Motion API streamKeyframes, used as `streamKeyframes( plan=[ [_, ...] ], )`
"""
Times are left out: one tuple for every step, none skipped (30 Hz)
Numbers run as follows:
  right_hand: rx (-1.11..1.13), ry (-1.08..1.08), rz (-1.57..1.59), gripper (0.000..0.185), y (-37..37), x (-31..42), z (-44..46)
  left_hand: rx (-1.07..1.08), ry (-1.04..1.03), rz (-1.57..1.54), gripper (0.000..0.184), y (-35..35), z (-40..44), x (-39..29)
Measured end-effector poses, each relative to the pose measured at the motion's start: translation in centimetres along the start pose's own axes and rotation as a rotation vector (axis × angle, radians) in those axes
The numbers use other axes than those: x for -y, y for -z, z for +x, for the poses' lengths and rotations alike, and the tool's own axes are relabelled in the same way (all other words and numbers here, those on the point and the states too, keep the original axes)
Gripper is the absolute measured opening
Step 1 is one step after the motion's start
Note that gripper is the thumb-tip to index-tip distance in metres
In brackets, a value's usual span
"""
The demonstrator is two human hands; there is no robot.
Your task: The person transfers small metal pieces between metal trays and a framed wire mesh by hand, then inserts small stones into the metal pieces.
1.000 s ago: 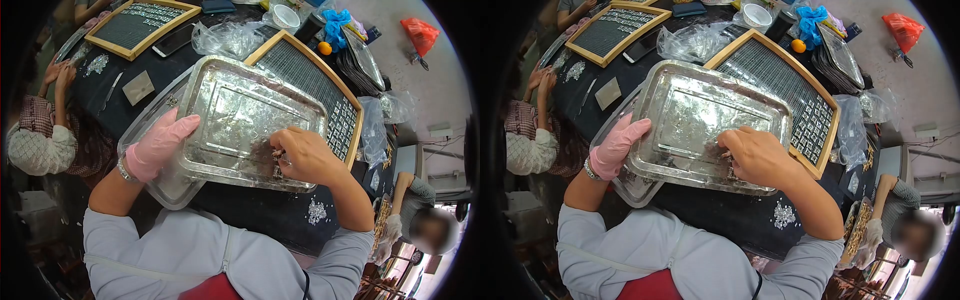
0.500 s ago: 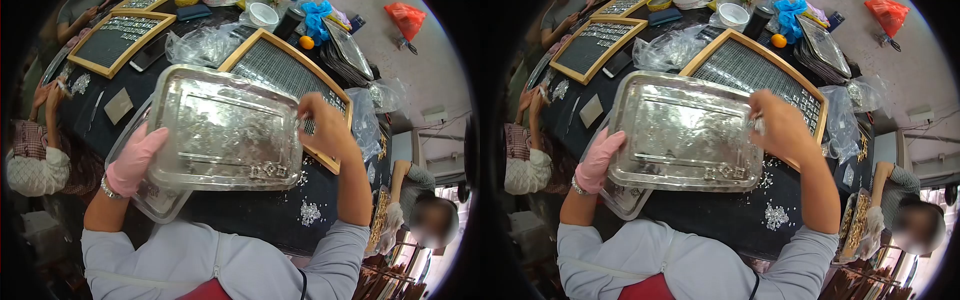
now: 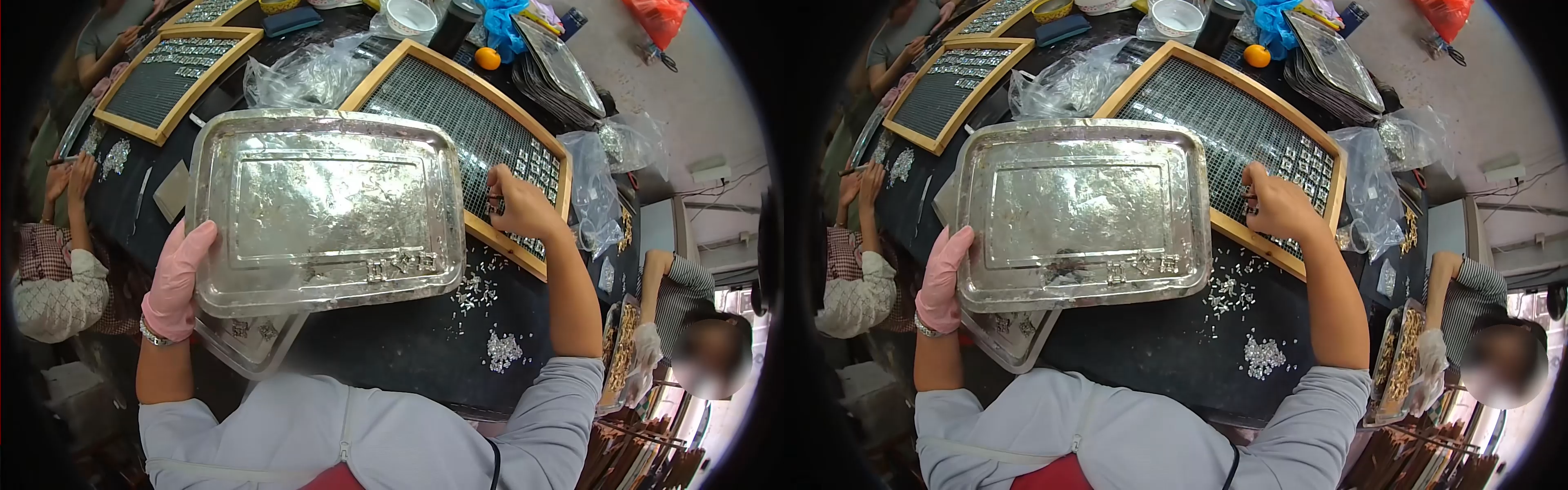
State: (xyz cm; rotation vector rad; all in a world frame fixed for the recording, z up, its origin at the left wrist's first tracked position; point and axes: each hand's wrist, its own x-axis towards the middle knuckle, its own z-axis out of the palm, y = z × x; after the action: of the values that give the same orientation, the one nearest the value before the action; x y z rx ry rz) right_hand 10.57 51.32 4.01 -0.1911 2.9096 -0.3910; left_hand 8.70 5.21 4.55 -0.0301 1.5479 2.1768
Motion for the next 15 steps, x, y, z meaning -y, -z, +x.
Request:
streamKeyframes(
  plan=[
    [0.008, -0.006, 0.014, 0.046, 0.0, 0.0, -0.1, 0.006, 0.000, 0.002, 0.035, 0.0, 0.1, 0.0],
    [0.015, -0.011, 0.027, 0.045, 0.1, 0.0, -0.1, 0.002, 0.003, -0.001, 0.035, -0.1, 0.1, 0.0],
    [0.026, -0.033, 0.073, 0.044, 0.4, 0.0, -0.2, -0.003, 0.005, -0.004, 0.035, -0.1, 0.1, 0.0],
    [0.038, -0.055, 0.119, 0.043, 0.8, 0.0, -0.3, -0.008, 0.007, -0.006, 0.035, -0.1, 0.1, 0.1],
    [0.051, -0.076, 0.166, 0.042, 1.0, -0.1, -0.4, -0.003, 0.006, -0.002, 0.035, 0.0, 0.2, 0.1],
    [0.021, -0.082, 0.216, 0.041, 0.7, -0.8, -0.3, 0.001, 0.004, 0.003, 0.035, 0.0, 0.2, 0.1],
    [-0.010, -0.088, 0.266, 0.040, 0.1, -1.8, -0.1, 0.006, 0.000, 0.007, 0.035, 0.1, 0.2, 0.1],
    [-0.042, -0.093, 0.314, 0.039, -0.4, -2.7, 0.0, 0.004, -0.001, 0.010, 0.035, 0.2, 0.2, 0.1],
    [-0.030, -0.104, 0.346, 0.034, -0.4, -2.9, 0.2, 0.003, -0.003, 0.013, 0.035, 0.2, 0.2, 0.2],
    [-0.020, -0.124, 0.417, 0.034, -0.3, -3.0, 0.2, 0.003, -0.004, 0.015, 0.035, 0.2, 0.2, 0.2],
    [-0.010, -0.145, 0.487, 0.035, -0.3, -3.2, 0.2, 0.004, -0.003, 0.014, 0.035, 0.3, 0.2, 0.2],
    [0.000, -0.166, 0.557, 0.035, -0.3, -3.3, 0.2, 0.005, -0.003, 0.013, 0.035, 0.3, 0.1, 0.3],
    [-0.009, -0.177, 0.577, 0.035, -0.3, -3.3, 0.1, 0.004, -0.003, 0.012, 0.035, 0.4, 0.1, 0.3],
    [-0.016, -0.187, 0.597, 0.035, -0.4, -3.4, 0.0, 0.007, -0.005, 0.004, 0.035, 0.2, 0.0, 0.2],
    [-0.025, -0.197, 0.617, 0.035, -0.4, -3.4, 0.0, 0.009, -0.008, -0.004, 0.035, -0.1, -0.1, 0.1]
  ],
)
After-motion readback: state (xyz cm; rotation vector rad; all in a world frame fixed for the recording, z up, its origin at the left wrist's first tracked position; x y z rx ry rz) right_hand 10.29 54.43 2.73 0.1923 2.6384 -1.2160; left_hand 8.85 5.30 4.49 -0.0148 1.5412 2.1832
